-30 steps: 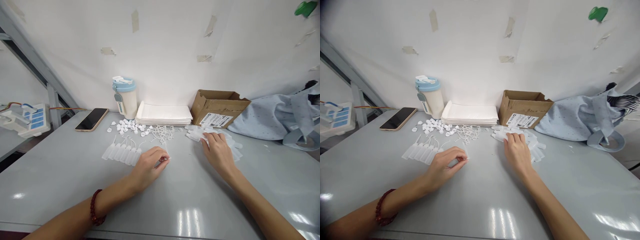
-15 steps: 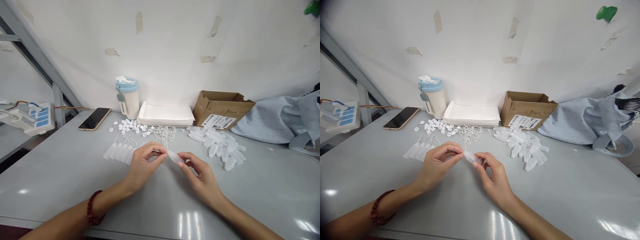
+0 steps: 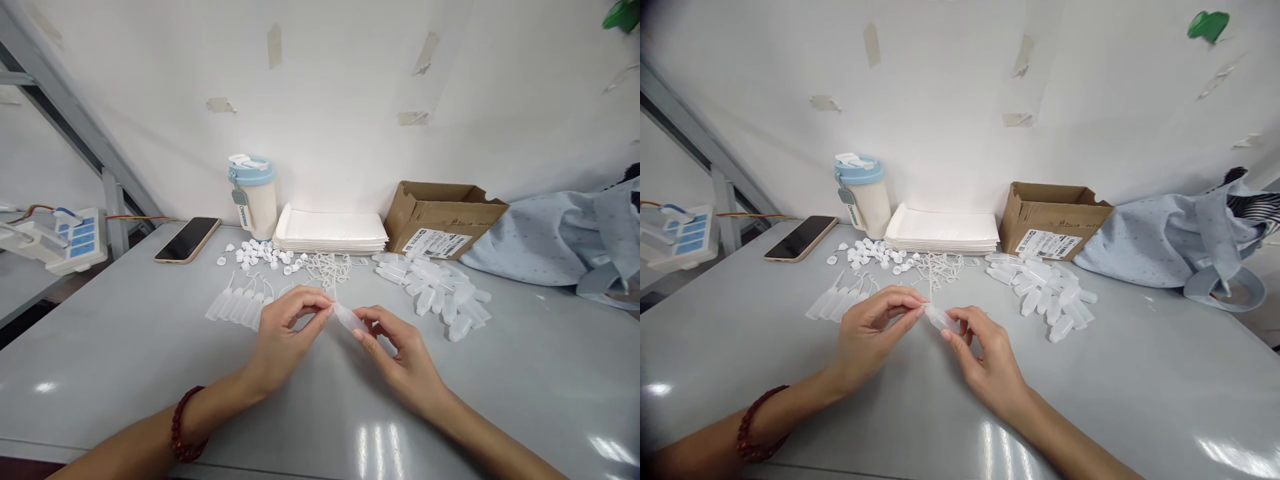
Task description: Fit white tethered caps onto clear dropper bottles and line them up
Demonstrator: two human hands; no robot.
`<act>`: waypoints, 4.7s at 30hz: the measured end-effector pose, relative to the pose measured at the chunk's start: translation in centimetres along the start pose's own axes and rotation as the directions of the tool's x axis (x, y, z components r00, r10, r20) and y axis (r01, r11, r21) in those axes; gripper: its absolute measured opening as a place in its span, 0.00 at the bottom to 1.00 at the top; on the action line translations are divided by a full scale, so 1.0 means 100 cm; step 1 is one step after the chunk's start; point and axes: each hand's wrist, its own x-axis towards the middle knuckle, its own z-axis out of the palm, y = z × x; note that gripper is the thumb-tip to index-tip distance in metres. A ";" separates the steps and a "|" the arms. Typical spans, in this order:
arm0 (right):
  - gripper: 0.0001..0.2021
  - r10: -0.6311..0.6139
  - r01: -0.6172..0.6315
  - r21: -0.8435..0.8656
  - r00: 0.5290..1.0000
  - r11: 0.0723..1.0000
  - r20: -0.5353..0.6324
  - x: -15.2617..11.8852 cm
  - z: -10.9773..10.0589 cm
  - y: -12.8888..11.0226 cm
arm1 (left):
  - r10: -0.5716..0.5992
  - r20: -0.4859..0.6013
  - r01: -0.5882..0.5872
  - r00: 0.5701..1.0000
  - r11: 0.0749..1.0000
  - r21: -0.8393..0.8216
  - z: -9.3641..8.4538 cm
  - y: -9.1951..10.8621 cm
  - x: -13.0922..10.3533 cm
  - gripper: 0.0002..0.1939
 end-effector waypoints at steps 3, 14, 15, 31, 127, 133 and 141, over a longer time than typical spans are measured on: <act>0.08 -0.005 0.005 -0.009 1.000 1.000 0.000 0.000 0.000 0.000 | 0.019 -0.015 -0.019 1.000 1.000 -0.008 0.000 0.001 0.000 0.05; 0.08 -0.012 0.013 0.054 1.000 0.998 -0.027 -0.003 0.003 0.003 | 0.319 0.079 -0.328 0.945 0.930 0.165 -0.002 0.004 -0.001 0.09; 0.09 0.002 0.000 0.073 1.000 0.997 -0.027 -0.004 0.004 0.004 | 0.352 0.085 -0.361 0.932 0.917 0.171 -0.001 0.004 -0.001 0.09; 0.17 0.116 -0.133 0.360 0.991 0.923 0.067 -0.004 0.005 0.003 | 0.555 0.281 -0.617 0.783 0.752 0.232 0.001 0.000 -0.004 0.12; 0.10 0.299 -0.318 0.140 0.943 0.938 0.145 -0.004 0.006 0.001 | -0.345 0.607 -0.273 0.716 0.661 0.699 -0.077 0.007 0.037 0.16; 0.09 0.294 -0.312 0.130 0.945 0.941 0.140 -0.005 0.006 0.002 | -0.328 0.609 -0.280 0.722 0.666 0.691 -0.080 0.006 0.037 0.15; 0.09 0.299 -0.316 0.118 0.944 0.941 0.138 -0.004 0.004 0.001 | -0.357 0.611 -0.273 0.707 0.659 0.701 -0.079 0.007 0.038 0.15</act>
